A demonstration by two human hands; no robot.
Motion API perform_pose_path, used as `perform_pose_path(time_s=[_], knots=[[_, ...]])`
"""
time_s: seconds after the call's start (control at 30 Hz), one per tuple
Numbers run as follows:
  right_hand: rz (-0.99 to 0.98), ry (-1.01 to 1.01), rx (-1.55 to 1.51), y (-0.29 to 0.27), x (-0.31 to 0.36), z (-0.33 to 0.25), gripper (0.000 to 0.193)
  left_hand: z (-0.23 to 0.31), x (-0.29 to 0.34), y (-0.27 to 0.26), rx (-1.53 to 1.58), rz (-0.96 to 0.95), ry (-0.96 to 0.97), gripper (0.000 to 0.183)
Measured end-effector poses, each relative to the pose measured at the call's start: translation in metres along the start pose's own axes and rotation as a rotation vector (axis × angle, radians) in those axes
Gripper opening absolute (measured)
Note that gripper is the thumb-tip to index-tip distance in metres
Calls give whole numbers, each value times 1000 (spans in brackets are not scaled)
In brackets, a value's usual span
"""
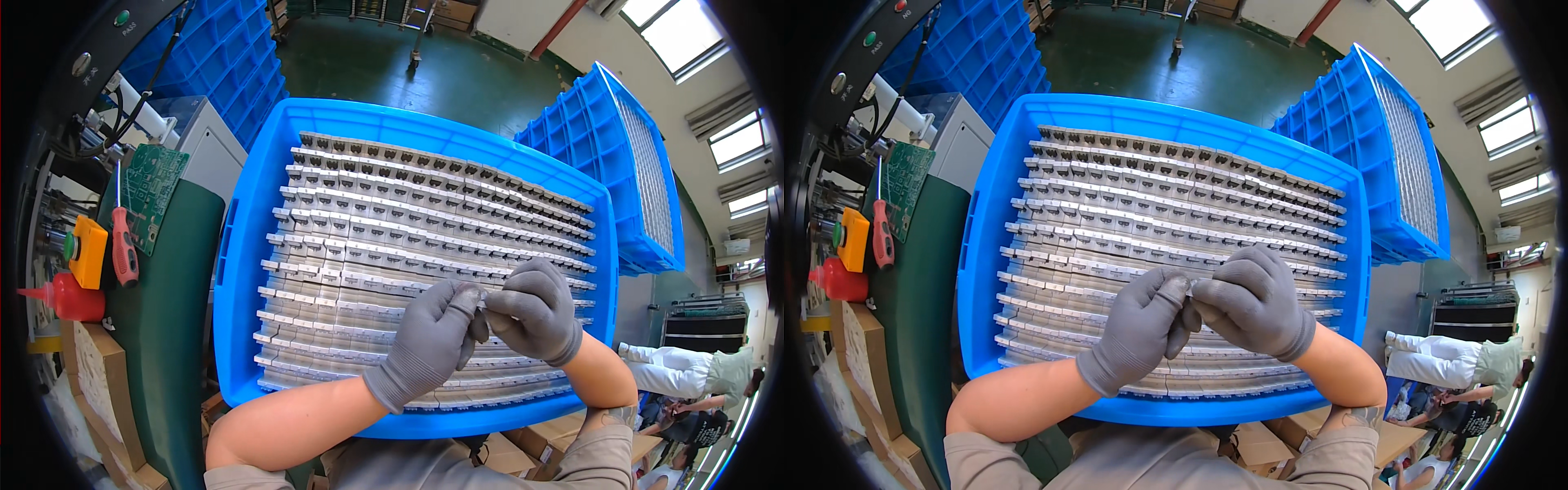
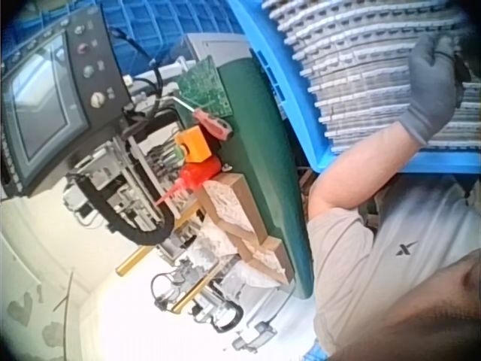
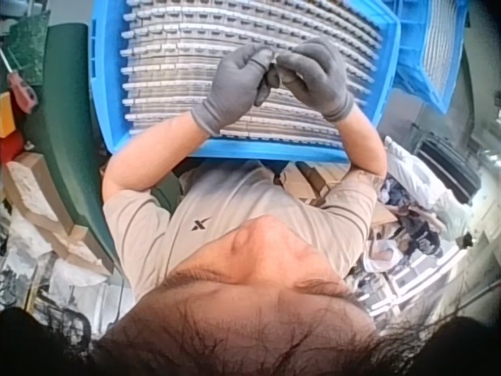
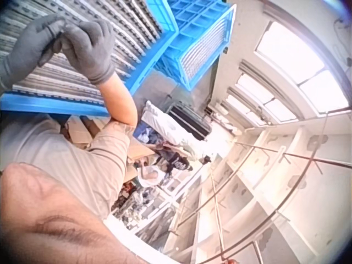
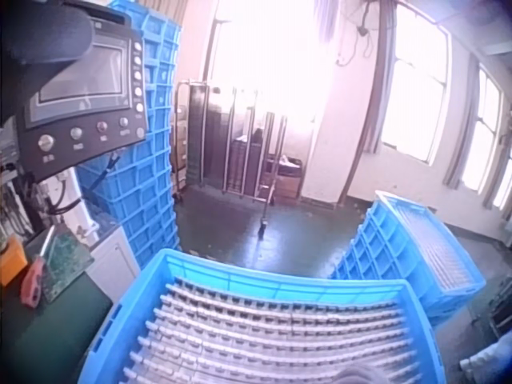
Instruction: The person sorts small white rectangular components from a cardboard box into a blue plastic tray with multiple compartments. They pick up handfuls of the items and place them into the slots, occasionally adjusting the arrangement to fit them neatly.
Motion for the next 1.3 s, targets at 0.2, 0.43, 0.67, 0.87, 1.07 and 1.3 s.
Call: perform_pose_path(time_s=[0.2, 0.43, 0.67, 0.87, 1.07, 1.3], knots=[[-55, 155, -144, 2, -14, 5, 24, -6, 0, -5, -21, 54, -42, 26], [109, 562, -115, -7, -47, 127, 11, -6, -1, 1, -44, 11, -64, 29], [-44, 473, 85, 19, -66, 167, 9, -8, 1, 0, -45, 20, -97, 28], [-130, 472, 328, 30, -64, 178, 8, -8, 0, 0, -69, 12, -91, 28], [-132, 451, 380, 33, -65, 175, 10, -9, 0, 0, -84, 8, -93, 26], [-133, 478, 483, 37, -66, 173, 12, -10, 0, 0, -64, 6, -107, 25]])
Point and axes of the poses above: each hand's wrist, its own x-axis away from the middle knuckle, its own y-axis out of the palm, z = x × y, the point moved 9 cm from there along -x, towards the middle knuckle, and after that the axes turned 11 degrees about y, right-handed, at the moved point
